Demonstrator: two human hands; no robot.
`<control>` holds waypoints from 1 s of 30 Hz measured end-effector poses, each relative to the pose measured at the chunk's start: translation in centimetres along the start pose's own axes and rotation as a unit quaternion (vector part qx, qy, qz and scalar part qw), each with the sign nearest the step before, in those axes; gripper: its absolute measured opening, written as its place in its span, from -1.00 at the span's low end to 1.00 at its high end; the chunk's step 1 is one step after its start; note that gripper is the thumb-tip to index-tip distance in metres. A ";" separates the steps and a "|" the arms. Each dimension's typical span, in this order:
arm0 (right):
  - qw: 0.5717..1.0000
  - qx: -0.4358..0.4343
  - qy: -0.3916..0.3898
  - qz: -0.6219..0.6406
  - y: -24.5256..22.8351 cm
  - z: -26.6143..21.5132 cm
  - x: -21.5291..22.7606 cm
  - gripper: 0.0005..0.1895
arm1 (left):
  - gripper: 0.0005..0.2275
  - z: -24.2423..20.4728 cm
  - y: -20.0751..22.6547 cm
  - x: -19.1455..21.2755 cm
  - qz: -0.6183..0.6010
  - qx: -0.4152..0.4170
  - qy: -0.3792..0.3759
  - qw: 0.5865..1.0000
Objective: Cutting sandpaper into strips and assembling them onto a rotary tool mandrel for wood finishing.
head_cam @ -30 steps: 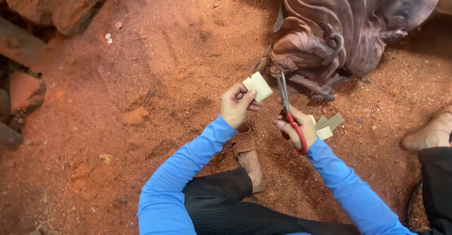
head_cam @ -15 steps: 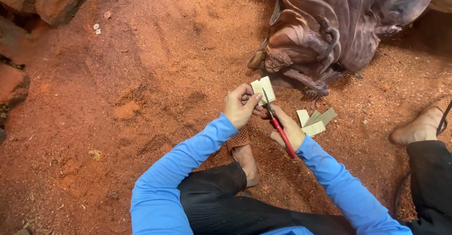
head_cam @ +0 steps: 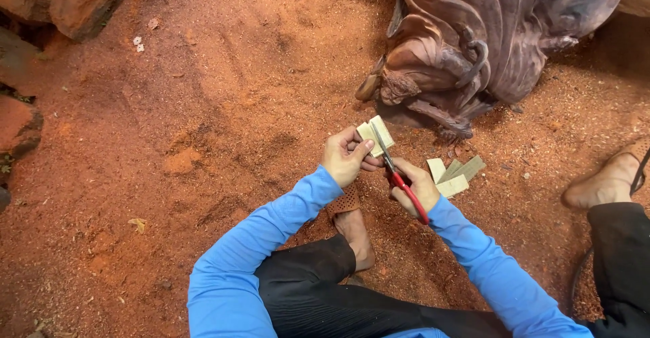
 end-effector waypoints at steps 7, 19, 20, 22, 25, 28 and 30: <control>0.988 -0.057 -0.059 0.134 -1.8 -0.3 -1.7 -0.32 | -0.88 -0.3 0.1 -0.7 0.045 0.006 -0.034 0.998; 1.000 0.001 0.009 0.020 -0.3 -0.5 -1.1 -0.37 | -0.86 -0.3 -2.7 0.4 0.011 0.071 -0.015 0.997; 0.997 -0.025 -0.012 0.074 -0.5 -0.7 -1.7 -0.34 | -0.87 -0.5 -2.6 0.1 0.022 0.072 -0.020 0.997; 0.990 -0.049 -0.031 0.128 0.3 -1.0 -2.5 -0.30 | -0.87 -0.4 -2.8 -0.1 0.033 0.070 -0.028 0.997; 0.997 -0.030 0.013 0.073 3.0 -1.5 -1.9 -0.41 | -0.87 0.2 -5.7 0.6 0.027 0.118 -0.016 0.992; 0.998 -0.019 0.025 0.046 3.6 -1.8 -1.9 -0.40 | -0.86 0.5 -7.6 1.3 0.019 0.157 -0.018 0.987; 0.997 -0.016 0.063 0.033 3.7 -1.8 -1.2 -0.34 | -0.87 0.6 -7.8 1.4 -0.005 0.173 -0.014 0.985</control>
Point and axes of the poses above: each hand's wrist, its own z-axis towards the middle knuckle, its own x-axis out of the back of the hand, y = z × x, the point moved 10 cm from there along z, towards the middle knuckle, and after that the axes turned 12 degrees about y, right-handed, at the moved point
